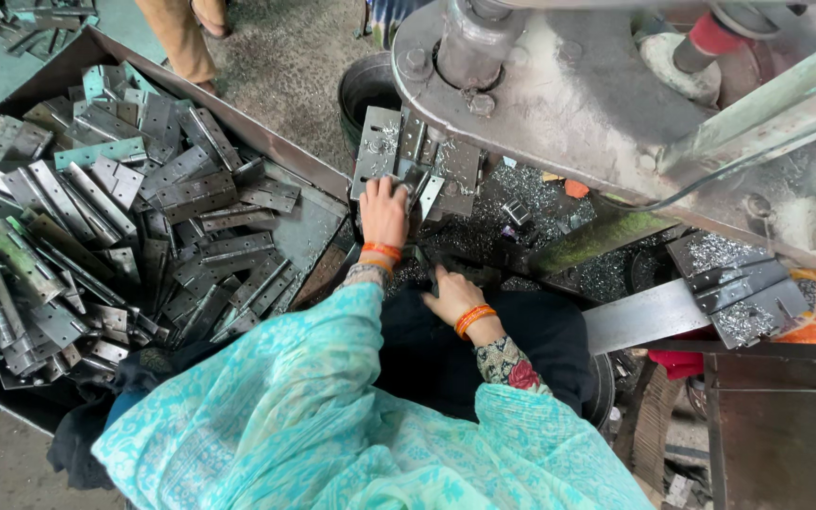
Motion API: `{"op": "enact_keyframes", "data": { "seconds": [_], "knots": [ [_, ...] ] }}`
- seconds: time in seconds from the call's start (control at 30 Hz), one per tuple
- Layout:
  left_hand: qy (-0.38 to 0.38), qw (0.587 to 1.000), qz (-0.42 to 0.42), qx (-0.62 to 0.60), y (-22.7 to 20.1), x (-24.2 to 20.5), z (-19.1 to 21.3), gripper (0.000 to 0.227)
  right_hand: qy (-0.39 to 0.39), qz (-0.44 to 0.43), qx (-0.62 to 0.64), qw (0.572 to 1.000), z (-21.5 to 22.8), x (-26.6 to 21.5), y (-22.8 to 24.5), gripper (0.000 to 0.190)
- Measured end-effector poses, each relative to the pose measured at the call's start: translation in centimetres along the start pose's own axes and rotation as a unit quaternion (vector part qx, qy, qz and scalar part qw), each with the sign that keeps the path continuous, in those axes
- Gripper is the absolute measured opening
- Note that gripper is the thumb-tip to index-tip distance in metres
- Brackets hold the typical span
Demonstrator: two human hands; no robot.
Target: The person operates a metal press machine to process metal brackets. They pick up a bracket from a bin, place it into the press, activate the machine, and then remove the processed bracket.
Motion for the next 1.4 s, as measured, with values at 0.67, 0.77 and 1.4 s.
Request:
{"op": "enact_keyframes", "data": {
  "seconds": [0.67, 0.77, 1.4],
  "knots": [
    [0.090, 0.995, -0.022, 0.046, -0.4, -2.1, -2.7, 0.034, 0.002, 0.012, -0.004, 1.000, 3.6, 0.1, 1.4, 0.058],
    [0.047, 0.989, -0.064, 0.125, 0.3, -2.1, -3.2, 0.037, 0.000, 0.007, -0.001, 1.000, 2.9, 0.6, 1.1, 0.057],
    [0.024, 0.988, -0.059, 0.138, 1.0, -2.2, -3.3, 0.032, -0.048, -0.023, 0.069, 0.996, -3.0, -0.7, -0.4, 0.083]
  ]
}}
Point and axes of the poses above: each hand's wrist, its own x-axis towards the middle knuckle, its own z-axis out of the back of the hand, y = z × x, the point moved 8 cm from there along x, towards the middle knuckle, and after that the axes turned 10 degrees about -x, right-handed, at the moved point
